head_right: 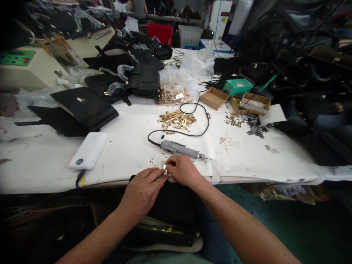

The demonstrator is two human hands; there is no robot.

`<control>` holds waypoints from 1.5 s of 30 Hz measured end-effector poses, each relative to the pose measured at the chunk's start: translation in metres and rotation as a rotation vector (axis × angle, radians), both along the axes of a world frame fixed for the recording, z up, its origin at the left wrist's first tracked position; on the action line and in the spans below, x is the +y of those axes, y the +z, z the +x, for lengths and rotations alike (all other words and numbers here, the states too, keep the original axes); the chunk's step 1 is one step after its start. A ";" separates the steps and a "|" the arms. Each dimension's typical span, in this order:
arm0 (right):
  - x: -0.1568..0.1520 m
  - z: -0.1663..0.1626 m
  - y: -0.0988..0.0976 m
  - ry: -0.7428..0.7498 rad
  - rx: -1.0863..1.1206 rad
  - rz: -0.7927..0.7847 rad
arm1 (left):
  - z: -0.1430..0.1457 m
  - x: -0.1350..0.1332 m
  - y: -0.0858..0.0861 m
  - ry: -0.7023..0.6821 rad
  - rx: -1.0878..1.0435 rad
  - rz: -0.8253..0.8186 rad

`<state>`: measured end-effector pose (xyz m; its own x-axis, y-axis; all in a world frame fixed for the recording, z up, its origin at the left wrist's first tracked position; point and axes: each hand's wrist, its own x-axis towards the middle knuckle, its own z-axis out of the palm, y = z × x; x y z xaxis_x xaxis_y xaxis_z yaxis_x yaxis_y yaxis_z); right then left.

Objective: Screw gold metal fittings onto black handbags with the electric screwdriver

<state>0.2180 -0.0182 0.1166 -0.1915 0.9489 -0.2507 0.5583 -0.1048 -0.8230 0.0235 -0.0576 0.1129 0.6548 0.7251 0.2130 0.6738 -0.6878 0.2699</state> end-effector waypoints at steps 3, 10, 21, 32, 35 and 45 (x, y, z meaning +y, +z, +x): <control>-0.001 0.000 0.001 -0.045 0.020 -0.057 | 0.001 0.000 0.002 -0.001 0.035 -0.018; -0.003 -0.002 0.000 -0.079 -0.027 0.043 | 0.003 0.001 0.006 0.008 0.045 -0.033; 0.000 -0.004 0.010 -0.028 -0.144 0.013 | 0.002 0.001 0.006 0.007 0.068 -0.039; -0.008 0.002 0.009 -0.046 -0.140 0.234 | 0.002 0.004 0.009 0.012 0.088 -0.041; -0.004 0.016 0.013 -0.129 -0.342 0.465 | 0.002 0.006 0.008 0.003 0.093 -0.027; 0.022 0.049 0.019 -0.078 -0.427 0.400 | -0.009 0.018 -0.018 -0.103 0.030 0.280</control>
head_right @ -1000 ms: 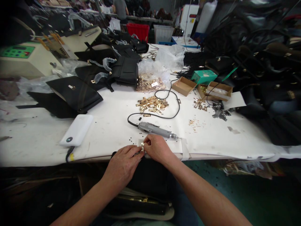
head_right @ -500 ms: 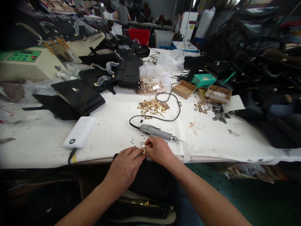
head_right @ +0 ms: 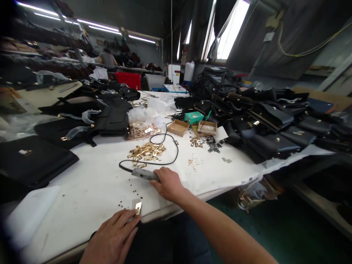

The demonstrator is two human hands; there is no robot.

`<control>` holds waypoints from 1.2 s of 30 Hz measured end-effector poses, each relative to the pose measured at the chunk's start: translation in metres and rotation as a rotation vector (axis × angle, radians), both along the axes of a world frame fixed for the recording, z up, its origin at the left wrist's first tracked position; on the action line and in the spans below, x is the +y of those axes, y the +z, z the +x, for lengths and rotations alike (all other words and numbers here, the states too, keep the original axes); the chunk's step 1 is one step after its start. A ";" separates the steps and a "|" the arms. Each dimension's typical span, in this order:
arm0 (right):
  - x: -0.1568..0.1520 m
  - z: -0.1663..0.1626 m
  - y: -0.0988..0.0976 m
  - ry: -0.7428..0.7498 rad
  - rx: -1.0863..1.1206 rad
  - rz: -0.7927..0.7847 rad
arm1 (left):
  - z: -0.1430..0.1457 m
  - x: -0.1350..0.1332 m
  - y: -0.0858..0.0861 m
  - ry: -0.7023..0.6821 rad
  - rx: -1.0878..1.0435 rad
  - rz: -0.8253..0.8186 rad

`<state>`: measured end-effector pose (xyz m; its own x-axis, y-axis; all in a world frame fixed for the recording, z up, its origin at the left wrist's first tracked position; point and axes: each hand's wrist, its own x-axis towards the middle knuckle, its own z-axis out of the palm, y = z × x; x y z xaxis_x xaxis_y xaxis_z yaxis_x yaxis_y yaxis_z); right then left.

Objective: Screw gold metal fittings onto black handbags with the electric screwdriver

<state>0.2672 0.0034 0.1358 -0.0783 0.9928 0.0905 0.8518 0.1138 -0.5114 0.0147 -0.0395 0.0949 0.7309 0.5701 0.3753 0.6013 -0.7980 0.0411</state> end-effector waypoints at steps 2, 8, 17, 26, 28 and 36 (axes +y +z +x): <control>-0.004 0.013 0.014 -0.065 0.301 -0.003 | 0.000 0.000 0.000 -0.001 -0.010 0.016; -0.001 0.071 0.048 -0.356 1.090 0.182 | 0.002 -0.001 0.003 0.014 -0.049 0.032; 0.011 0.104 0.017 -0.733 1.064 0.448 | 0.002 -0.001 -0.005 0.027 -0.061 -0.013; 0.017 0.105 0.003 -0.751 1.071 0.448 | 0.002 -0.001 -0.003 0.032 -0.053 -0.028; 0.018 0.106 0.000 -0.760 1.063 0.448 | 0.003 -0.001 -0.001 0.034 -0.055 -0.025; 0.012 0.089 0.017 -0.720 1.160 0.467 | 0.009 -0.005 0.009 0.036 -0.071 -0.032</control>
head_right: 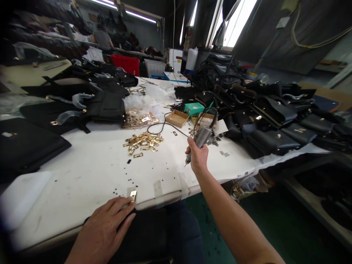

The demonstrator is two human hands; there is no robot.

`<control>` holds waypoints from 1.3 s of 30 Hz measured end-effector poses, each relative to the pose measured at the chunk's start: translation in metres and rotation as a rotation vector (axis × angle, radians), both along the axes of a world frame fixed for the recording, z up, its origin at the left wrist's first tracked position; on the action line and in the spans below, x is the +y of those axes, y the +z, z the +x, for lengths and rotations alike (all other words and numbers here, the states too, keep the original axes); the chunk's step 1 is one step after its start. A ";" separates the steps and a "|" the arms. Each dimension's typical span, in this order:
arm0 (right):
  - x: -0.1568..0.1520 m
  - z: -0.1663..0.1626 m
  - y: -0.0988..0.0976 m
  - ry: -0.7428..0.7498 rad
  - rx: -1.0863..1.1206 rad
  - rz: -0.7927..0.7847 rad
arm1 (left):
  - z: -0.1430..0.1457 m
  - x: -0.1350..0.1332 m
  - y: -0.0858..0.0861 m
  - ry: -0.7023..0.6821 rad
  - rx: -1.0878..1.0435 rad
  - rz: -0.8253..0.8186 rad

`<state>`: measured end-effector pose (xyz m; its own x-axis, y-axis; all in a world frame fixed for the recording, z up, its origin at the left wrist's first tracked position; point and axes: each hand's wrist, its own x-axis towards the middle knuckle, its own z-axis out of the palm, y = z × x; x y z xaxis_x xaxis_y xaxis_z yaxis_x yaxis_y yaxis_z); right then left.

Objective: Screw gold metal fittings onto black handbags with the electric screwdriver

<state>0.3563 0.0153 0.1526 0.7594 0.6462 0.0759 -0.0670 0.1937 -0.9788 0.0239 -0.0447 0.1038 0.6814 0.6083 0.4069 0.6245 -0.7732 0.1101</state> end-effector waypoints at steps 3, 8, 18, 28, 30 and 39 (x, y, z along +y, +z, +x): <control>-0.012 -0.031 0.012 0.127 0.143 0.081 | 0.003 -0.004 0.007 0.029 0.001 -0.068; -0.030 -0.096 0.016 0.342 0.460 0.041 | 0.006 -0.011 0.016 0.074 0.010 -0.213; -0.032 -0.155 0.001 0.411 0.745 -0.026 | 0.006 -0.016 0.017 0.114 0.006 -0.358; -0.030 -0.162 -0.005 0.407 0.740 -0.045 | 0.009 -0.014 0.020 0.115 0.021 -0.311; -0.029 -0.163 -0.004 0.407 0.733 -0.038 | 0.009 -0.014 0.020 0.118 0.020 -0.295; -0.032 -0.166 -0.003 0.405 0.701 -0.031 | 0.008 -0.014 0.017 0.118 0.027 -0.303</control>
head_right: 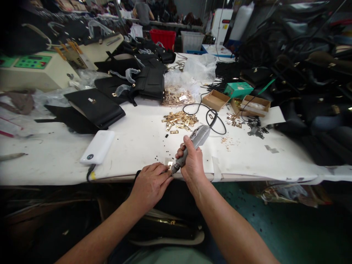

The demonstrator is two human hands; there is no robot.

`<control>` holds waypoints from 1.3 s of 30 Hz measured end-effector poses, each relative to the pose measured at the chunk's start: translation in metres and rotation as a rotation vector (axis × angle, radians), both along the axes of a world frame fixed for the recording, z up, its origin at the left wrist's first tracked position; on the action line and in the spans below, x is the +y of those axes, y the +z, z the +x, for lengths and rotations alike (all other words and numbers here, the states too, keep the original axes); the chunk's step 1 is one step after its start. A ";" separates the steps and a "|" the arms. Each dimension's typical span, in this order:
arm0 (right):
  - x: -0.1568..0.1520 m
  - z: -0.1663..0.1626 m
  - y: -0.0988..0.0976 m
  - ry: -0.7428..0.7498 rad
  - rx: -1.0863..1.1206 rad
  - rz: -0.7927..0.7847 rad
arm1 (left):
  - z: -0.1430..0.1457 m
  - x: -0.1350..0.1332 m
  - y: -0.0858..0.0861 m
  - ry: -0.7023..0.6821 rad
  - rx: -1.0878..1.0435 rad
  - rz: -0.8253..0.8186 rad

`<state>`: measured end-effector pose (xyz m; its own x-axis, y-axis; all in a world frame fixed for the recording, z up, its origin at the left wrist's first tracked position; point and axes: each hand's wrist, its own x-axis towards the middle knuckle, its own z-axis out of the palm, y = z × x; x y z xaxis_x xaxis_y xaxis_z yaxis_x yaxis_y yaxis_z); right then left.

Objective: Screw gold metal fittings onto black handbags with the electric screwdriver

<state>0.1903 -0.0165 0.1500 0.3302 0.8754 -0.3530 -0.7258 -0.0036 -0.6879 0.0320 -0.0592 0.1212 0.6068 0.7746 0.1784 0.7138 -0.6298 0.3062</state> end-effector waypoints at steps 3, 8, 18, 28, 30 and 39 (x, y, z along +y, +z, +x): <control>-0.001 0.000 0.000 0.000 -0.014 0.004 | 0.000 0.000 0.001 -0.005 0.000 0.000; -0.003 -0.002 0.002 -0.010 -0.034 0.019 | 0.000 -0.001 0.002 0.003 0.001 -0.013; 0.007 0.007 0.006 -0.035 -0.092 0.078 | 0.000 -0.001 0.003 -0.009 -0.003 -0.025; 0.020 -0.006 -0.002 -0.069 -0.459 0.082 | -0.001 -0.001 0.000 -0.001 -0.001 -0.034; 0.020 -0.010 -0.007 -0.052 -0.520 0.068 | -0.001 -0.001 0.001 0.002 0.004 -0.036; 0.017 -0.014 -0.014 0.063 -0.667 0.076 | -0.002 0.000 -0.001 -0.003 0.013 -0.045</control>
